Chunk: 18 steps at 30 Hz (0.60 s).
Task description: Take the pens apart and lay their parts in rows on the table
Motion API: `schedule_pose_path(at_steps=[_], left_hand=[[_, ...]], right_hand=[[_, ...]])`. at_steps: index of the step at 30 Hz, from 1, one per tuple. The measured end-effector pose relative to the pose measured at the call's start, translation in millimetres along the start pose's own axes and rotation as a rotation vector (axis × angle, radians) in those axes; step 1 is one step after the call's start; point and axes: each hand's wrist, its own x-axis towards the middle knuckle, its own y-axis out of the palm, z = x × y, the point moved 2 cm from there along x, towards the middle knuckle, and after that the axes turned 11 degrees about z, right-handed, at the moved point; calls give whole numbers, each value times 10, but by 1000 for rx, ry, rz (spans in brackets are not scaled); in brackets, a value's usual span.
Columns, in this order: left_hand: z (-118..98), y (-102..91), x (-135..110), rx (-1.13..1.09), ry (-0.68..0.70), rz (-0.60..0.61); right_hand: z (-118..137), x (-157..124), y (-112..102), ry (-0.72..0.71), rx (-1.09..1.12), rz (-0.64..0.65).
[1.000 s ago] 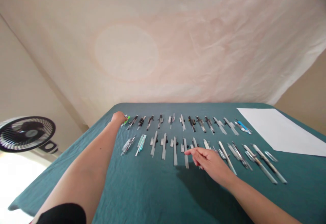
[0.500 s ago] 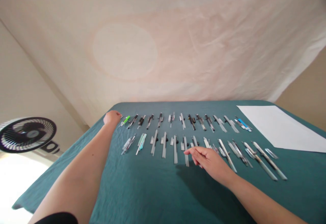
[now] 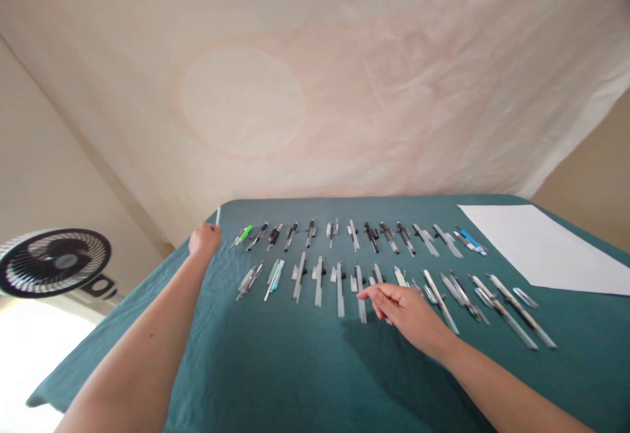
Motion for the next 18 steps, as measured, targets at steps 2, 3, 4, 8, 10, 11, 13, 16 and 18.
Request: schedule_pose_path(at_steps=[2, 3, 4, 8, 10, 11, 13, 16, 18], left_hand=[[-282, 2, -191, -110, 37, -24], [-462, 47, -338, -172, 83, -13], [-665, 122, -522, -275, 167, 23], [-1495, 626, -1482, -978, 622, 639], [-1755, 865, -1880, -974, 670, 842], [-1835, 956, -2011, -943, 689, 871], [-1913, 1078, -2134, -841, 733, 857], [-1884, 1123, -2068, -703, 790, 725], [-1820, 1093, -1953, -712, 767, 638]], right_hand=[[10, -6, -2, 0, 7, -8], [18, -9, -3, -3, 20, -14], [25, -11, -4, -9, 46, -20], [32, 4, -6, -84, 297, -20], [14, 22, -13, -125, 427, -15], [1, 32, -23, -134, 467, -23], [-31, 45, -56, -126, 498, -56], [-66, 42, -147, -105, 484, -139], [-75, 28, -219, -98, 413, -186]])
